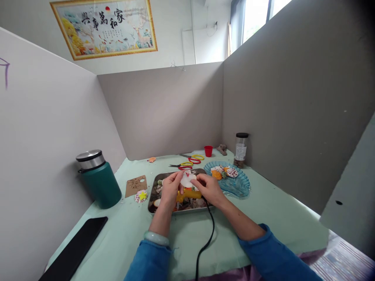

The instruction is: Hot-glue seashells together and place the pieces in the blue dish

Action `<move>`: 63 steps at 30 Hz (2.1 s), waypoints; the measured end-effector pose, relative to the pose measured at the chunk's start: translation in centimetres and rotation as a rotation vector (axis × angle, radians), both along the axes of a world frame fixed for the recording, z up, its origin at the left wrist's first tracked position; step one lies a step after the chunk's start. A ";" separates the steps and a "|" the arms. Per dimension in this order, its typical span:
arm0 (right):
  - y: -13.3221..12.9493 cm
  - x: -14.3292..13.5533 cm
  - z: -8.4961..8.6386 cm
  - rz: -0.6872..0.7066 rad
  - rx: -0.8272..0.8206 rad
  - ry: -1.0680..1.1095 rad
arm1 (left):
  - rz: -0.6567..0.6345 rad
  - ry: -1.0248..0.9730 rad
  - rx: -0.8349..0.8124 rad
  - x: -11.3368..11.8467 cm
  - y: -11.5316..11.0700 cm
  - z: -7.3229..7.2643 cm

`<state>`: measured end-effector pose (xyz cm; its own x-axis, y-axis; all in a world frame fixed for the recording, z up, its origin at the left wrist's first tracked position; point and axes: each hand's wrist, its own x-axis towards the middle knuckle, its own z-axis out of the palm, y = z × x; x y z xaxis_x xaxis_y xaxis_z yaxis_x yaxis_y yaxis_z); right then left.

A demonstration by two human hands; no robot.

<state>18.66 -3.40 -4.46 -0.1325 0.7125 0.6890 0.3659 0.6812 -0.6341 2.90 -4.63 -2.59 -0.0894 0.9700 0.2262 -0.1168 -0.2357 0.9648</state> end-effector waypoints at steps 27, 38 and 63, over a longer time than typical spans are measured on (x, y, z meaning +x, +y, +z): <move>-0.3 0.2 -0.1 -0.084 0.033 0.107 | -0.112 0.022 0.003 0.4 -0.8 0.8; -0.4 0.2 -0.1 -0.068 0.081 0.083 | -0.024 0.233 0.085 0.2 -0.7 0.7; -0.5 0.3 -0.2 -0.070 0.042 0.111 | -0.102 0.236 0.071 0.3 -0.8 0.4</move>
<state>18.92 -3.86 -4.65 -0.0052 0.6876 0.7260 0.3424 0.6834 -0.6448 3.17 -5.47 -2.15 0.0711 0.9523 0.2967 0.0825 -0.3021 0.9497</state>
